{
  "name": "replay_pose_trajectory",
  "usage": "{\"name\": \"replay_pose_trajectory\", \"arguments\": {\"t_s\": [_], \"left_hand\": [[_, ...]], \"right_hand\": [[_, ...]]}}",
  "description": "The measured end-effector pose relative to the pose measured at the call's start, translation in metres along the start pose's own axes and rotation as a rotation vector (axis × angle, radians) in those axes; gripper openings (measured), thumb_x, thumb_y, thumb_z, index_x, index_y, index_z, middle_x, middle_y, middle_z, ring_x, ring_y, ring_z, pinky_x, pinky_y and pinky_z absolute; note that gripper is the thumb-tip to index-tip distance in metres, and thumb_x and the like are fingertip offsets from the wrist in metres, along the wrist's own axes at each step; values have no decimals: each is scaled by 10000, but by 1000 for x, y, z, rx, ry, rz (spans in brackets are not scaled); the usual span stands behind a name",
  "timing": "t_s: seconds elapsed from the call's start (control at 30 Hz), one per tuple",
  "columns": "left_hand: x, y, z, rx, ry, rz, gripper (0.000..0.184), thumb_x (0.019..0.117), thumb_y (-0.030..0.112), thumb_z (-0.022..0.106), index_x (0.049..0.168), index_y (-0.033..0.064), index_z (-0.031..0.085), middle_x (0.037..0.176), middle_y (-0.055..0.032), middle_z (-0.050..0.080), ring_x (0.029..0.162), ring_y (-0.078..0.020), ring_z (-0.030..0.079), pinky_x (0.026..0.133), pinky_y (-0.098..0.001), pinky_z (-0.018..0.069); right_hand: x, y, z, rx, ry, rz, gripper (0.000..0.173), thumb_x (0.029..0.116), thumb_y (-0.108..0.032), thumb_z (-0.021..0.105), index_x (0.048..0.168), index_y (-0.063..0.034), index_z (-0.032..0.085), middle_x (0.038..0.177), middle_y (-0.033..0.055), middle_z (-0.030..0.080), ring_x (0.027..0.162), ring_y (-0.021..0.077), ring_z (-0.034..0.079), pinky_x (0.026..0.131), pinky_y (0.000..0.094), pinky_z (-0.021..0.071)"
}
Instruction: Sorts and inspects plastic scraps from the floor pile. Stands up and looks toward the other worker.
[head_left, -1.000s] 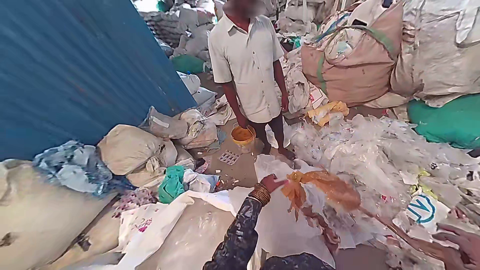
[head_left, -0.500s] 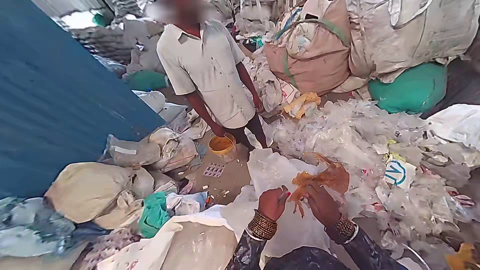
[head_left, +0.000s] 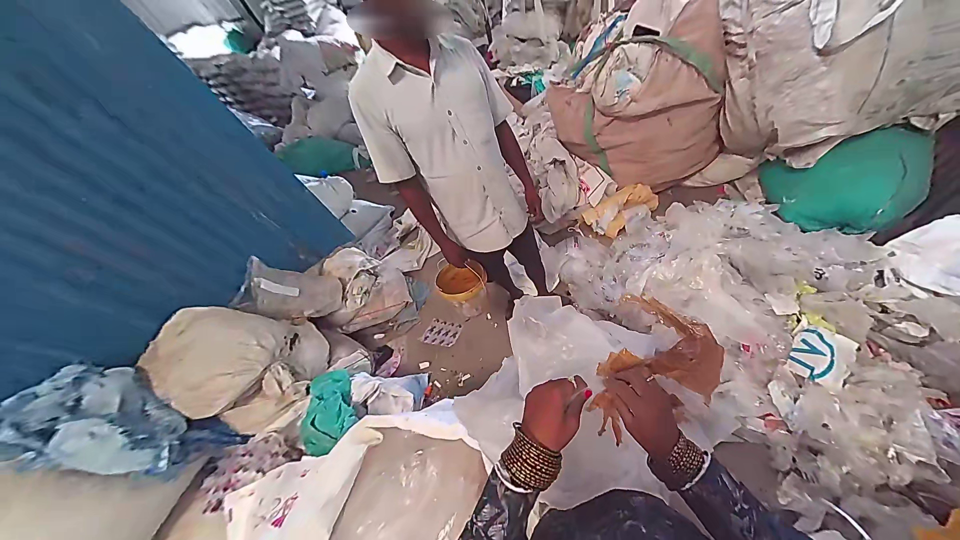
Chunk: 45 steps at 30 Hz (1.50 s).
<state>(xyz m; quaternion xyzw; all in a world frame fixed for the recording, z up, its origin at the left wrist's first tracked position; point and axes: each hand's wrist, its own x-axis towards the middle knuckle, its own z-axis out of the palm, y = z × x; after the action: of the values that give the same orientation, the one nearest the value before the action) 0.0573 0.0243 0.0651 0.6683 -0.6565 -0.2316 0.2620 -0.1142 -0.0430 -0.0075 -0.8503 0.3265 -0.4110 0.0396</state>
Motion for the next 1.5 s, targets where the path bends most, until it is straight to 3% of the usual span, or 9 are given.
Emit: {"name": "replay_pose_trajectory", "arguments": {"t_s": [0.13,0.3,0.43,0.73,0.8,0.93,1.13,1.37,1.5], "left_hand": [[3,0,4,90,45,-22,332,985,153,601,889,-147,706,948,-324,670,952,-495,677,846,-592,532],[21,22,-11,265,-375,-237,476,1061,370,535,1282,-30,667,1418,-274,537,1328,-459,505,1047,-578,448],[32,25,-7,212,-567,-303,411,1117,251,396,1291,-44,625,1341,-253,618,1271,-421,586,1042,-604,446],[36,4,23,185,-215,-455,487,1130,294,347,1282,-81,618,1174,-300,690,1165,-450,657,1003,-584,485],[43,-5,22,227,-261,-521,534,1136,348,311,1326,-63,593,1205,-289,684,1196,-440,644,1023,-578,476],[60,-15,44,196,-287,-509,519,1134,347,324,1360,-49,574,1219,-292,678,1207,-445,637,1032,-588,469],[79,-34,66,165,-314,-502,495,1134,338,330,1376,-20,571,1267,-261,671,1233,-419,630,1049,-584,463],[85,-36,69,165,-308,-502,532,1134,374,307,1385,-15,568,1247,-281,673,1226,-436,630,1050,-592,458],[85,-59,33,6,-434,-357,620,1117,422,359,1179,-124,648,1157,-332,655,1146,-458,620,1032,-600,437]], "right_hand": [[-6,2,6,-108,123,-54,165,845,-57,617,812,-83,777,875,143,730,827,348,713,680,438,584],[-5,-6,2,-127,45,-105,173,833,-41,608,820,-75,777,958,119,762,867,354,732,668,479,587],[-4,-6,-9,-142,-4,-98,177,821,-26,618,830,-62,791,860,128,755,755,336,736,619,457,591],[-22,-17,-3,-149,-45,-113,114,810,-52,631,790,-74,741,836,125,734,814,339,738,640,467,597],[-19,-29,-1,-108,-157,-96,84,768,-15,662,795,-48,735,861,150,737,850,371,740,649,498,596],[0,-38,-32,14,-696,123,212,850,81,639,1047,72,716,1170,276,696,1176,496,632,928,626,516],[1,-21,-38,90,-807,-20,199,868,91,639,1050,69,715,1117,277,690,1137,494,639,950,619,507],[-11,-3,-39,57,-670,-111,149,837,60,693,975,31,741,1006,242,716,969,454,704,819,579,571],[-18,3,-34,33,-436,-22,179,784,89,704,935,9,757,976,233,728,946,459,712,770,588,588]]}}
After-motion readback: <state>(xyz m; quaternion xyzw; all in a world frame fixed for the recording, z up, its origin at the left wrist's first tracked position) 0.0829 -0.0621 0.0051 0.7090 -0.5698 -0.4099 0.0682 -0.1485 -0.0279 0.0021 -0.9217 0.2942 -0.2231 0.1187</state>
